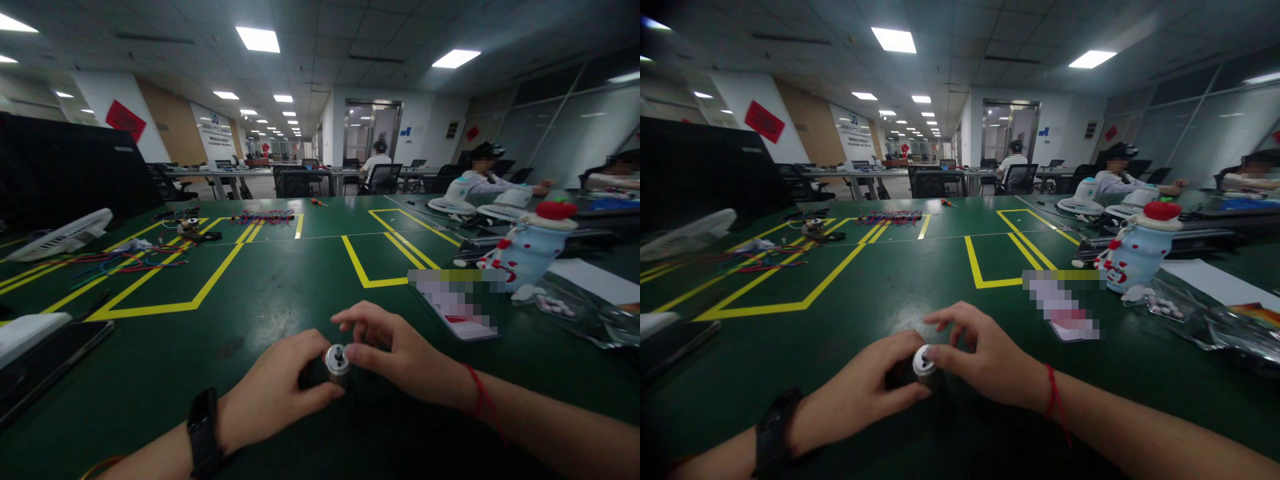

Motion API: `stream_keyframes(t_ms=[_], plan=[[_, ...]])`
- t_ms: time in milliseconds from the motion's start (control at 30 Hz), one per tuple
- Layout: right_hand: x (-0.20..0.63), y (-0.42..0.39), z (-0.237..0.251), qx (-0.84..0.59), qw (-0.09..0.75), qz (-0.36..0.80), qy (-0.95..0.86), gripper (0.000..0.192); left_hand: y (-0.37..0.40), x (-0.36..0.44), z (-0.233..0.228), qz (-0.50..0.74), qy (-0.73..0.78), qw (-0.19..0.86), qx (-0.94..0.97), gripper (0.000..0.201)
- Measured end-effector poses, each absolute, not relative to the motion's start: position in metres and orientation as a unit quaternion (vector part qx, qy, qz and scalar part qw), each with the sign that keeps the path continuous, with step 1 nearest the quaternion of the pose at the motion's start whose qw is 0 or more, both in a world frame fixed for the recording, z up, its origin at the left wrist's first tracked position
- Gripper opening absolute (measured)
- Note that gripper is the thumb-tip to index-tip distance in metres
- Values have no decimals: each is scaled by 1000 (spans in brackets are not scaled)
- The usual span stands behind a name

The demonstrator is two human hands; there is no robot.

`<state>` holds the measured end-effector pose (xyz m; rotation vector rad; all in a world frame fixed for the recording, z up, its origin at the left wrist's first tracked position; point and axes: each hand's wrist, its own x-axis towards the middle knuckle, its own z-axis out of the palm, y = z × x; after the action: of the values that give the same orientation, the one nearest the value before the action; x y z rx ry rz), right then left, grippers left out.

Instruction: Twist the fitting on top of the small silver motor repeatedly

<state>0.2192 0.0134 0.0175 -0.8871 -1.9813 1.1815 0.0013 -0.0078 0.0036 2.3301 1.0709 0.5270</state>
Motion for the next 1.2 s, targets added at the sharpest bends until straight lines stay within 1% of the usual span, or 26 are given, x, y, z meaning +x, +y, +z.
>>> stream_keyframes(t_ms=[67, 167, 267, 367, 500, 567, 700, 767, 867, 967, 1033, 1133, 1200], plan=[[229, 25, 14, -376, 378, 488, -691, 43, -8, 1, 4, 196, 397, 259, 859, 16], [245, 46, 3, -440, 421, 478, -633, 40, -8, 0, 5, 196, 395, 263, 858, 16], [254, 58, -9, -472, 416, 467, -621, 37, -8, 0, 5, 196, 395, 267, 857, 15], [255, 56, -13, -458, 394, 459, -651, 34, -7, 0, 6, 196, 391, 268, 858, 15], [250, 46, -5, -452, 330, 424, -712, 26, -7, 1, 5, 198, 392, 269, 857, 15], [245, 40, 1, -448, 307, 380, -748, 22, -8, 1, 5, 200, 394, 266, 857, 15], [228, 23, 12, -360, 350, 280, -818, 20, -8, 1, 4, 196, 393, 263, 859, 14], [218, 15, 18, -321, 344, 256, -844, 15, -7, 1, 3, 193, 392, 262, 860, 14], [210, 11, 24, -306, 346, 256, -849, 6, -7, 1, 2, 195, 394, 260, 860, 14], [217, 16, 25, -313, 376, 292, -822, 5, -7, 1, 2, 198, 393, 260, 860, 16], [227, 21, 23, -315, 345, 310, -828, 7, -8, 1, 3, 198, 392, 259, 860, 15], [241, 24, 15, -309, 233, 307, -870, 9, -8, 1, 4, 195, 392, 259, 861, 14], [246, 24, 10, -305, 184, 294, -887, 10, -8, 1, 4, 195, 394, 260, 860, 13]])
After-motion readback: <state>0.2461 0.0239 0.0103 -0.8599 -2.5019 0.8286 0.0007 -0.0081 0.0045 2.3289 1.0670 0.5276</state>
